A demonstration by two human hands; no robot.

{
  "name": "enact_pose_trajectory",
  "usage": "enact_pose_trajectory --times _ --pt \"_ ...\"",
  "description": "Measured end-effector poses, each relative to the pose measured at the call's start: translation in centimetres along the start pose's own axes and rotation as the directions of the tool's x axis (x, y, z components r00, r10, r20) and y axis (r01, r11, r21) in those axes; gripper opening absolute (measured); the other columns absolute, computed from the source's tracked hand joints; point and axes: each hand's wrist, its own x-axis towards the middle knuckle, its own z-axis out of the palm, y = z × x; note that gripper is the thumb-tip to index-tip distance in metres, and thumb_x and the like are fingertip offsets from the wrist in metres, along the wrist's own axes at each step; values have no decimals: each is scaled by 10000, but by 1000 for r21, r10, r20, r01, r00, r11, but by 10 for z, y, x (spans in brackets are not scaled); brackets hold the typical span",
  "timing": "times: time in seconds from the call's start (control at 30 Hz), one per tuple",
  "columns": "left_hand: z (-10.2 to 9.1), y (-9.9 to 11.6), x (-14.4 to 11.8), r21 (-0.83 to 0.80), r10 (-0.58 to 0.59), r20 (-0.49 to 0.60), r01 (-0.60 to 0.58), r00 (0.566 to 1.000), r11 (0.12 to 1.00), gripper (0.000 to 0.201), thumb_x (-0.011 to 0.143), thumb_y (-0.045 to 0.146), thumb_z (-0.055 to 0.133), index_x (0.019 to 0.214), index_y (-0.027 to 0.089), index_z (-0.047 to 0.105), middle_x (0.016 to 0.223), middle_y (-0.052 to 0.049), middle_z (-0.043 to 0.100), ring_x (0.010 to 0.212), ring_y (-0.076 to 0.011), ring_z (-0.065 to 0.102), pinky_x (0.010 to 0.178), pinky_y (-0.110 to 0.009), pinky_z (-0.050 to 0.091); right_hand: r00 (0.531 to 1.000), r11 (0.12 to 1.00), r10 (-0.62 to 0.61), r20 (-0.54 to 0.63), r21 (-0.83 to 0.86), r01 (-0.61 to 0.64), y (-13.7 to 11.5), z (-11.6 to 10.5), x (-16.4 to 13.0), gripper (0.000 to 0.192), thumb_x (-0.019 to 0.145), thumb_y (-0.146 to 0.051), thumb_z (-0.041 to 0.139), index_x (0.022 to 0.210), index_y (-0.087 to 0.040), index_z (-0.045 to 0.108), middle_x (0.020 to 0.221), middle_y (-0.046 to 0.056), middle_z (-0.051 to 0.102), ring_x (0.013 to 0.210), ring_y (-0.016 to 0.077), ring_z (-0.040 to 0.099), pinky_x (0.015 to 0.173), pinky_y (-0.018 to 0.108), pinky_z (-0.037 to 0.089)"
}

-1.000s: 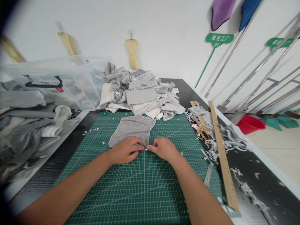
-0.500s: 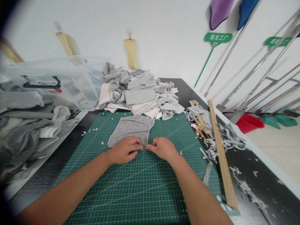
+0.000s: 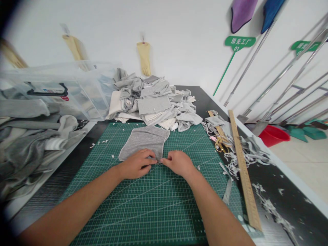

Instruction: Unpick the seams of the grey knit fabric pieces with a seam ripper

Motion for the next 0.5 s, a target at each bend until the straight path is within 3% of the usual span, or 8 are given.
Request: enact_pose_trajectory --times 0.5 --pt "1 0 0 -6 -5 -22 5 1000 1000 319 801 148 528 1087 243 633 1060 -56 556 1004 -205 515 897 -374 423 999 999 9 36 49 -11 -2 -3 -1 365 779 -521 568 616 -195 591 605 -3 615 530 109 489 482 237 245"
